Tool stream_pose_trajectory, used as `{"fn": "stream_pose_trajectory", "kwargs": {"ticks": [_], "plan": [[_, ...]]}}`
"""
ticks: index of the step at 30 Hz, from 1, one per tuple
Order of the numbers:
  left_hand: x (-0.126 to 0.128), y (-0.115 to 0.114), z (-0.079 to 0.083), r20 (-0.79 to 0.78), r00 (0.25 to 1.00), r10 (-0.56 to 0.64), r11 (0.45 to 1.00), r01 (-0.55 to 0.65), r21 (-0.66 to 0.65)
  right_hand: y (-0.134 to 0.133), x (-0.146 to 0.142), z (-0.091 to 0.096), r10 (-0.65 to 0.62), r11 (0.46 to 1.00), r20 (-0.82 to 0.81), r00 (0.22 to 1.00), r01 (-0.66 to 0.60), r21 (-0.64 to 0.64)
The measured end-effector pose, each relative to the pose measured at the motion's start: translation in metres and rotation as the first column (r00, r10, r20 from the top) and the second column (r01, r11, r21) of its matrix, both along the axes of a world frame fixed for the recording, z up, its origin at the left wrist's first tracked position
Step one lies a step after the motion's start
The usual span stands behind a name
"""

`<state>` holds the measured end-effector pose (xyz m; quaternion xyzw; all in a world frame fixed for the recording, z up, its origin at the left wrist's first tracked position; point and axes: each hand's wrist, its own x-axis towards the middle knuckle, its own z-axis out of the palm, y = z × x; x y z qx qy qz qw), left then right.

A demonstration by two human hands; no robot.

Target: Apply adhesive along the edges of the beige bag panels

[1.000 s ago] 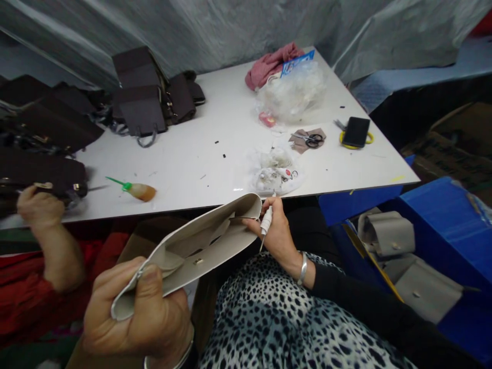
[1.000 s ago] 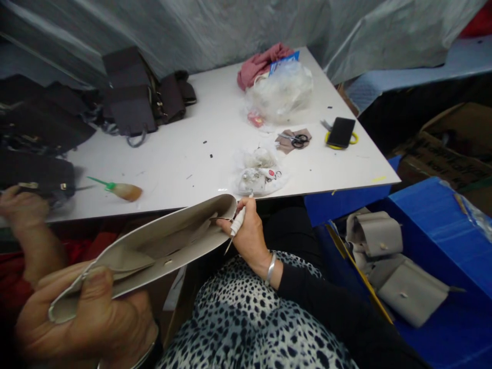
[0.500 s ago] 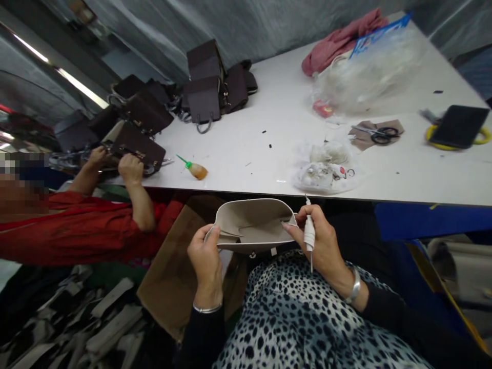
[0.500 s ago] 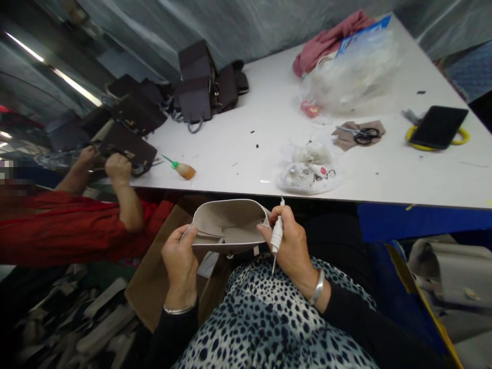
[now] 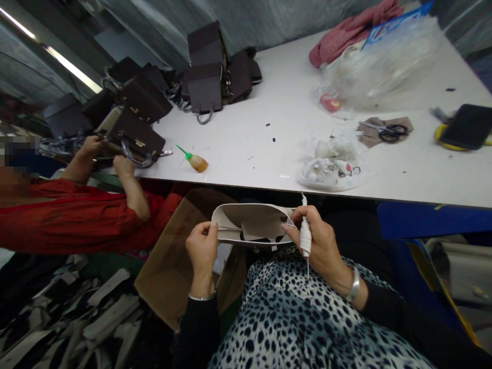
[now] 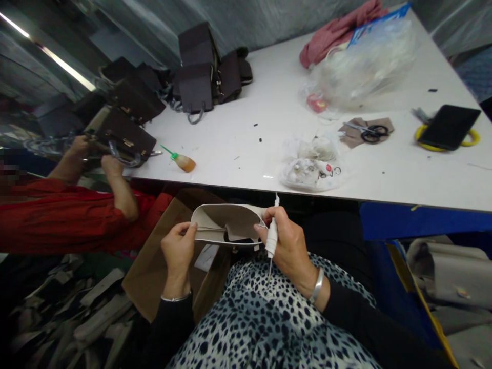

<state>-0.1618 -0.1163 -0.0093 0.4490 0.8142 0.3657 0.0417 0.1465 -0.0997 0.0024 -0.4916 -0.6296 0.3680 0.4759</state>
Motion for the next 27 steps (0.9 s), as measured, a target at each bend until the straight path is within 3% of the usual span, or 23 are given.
{"fn": "stream_pose_trajectory", "kwargs": {"ticks": [15,27], "plan": [[-0.009,0.001,0.005,0.252,0.965,-0.069,0.975,0.119,-0.185,0.001,0.0,0.0,0.041,0.998,0.054,0.998,-0.043,0.037],[-0.013,-0.002,0.022,0.542,0.818,-0.194,0.852,0.414,-0.32,0.008,0.005,-0.002,0.019,1.0,0.06,0.998,-0.019,0.009]]}}
